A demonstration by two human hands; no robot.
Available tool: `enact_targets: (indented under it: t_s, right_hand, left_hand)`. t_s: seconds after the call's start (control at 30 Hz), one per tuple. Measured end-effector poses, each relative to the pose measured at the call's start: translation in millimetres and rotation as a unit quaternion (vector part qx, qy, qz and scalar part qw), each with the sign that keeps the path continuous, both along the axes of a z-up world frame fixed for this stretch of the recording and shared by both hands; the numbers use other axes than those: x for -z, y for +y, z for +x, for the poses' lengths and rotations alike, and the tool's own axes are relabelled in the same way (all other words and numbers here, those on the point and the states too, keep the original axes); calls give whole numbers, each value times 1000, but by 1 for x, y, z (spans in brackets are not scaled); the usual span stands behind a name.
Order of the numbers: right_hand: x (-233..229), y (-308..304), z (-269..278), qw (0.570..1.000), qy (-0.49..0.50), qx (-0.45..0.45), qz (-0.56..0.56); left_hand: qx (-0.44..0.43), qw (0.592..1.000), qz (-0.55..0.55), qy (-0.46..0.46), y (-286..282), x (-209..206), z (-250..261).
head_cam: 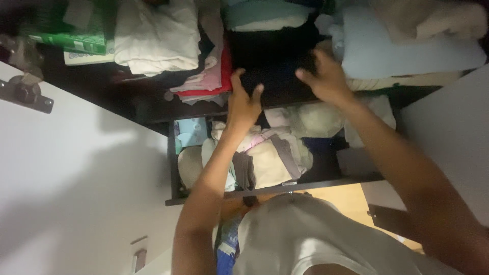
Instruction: Organizing and folding various items of clothing within a dresser drawer.
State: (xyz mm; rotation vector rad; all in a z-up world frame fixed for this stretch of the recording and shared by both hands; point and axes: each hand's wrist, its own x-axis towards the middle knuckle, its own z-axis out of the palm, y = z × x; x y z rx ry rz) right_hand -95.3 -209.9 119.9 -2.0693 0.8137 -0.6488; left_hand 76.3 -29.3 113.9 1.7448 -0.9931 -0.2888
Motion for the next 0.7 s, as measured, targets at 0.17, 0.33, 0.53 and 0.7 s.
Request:
enact_targets:
  t_s: [0.17,0.33,0.53,0.7]
  right_hand:
    - [8,-27,38,997,58,-17,-37]
    - [18,-53,59,988,83,26,-128]
    - [-17,-10,49,980,151,48,-122]
    - [-16,18,59,932,84,-129,-328]
  left_hand:
    - [-28,998,-38,-44,-28,12,5]
    - [-89,969,-15,-232,-27,-16,-28]
    - [-38,892,66,-445,-68,24,0]
    - [19,914,58,-401,-72,25,13]
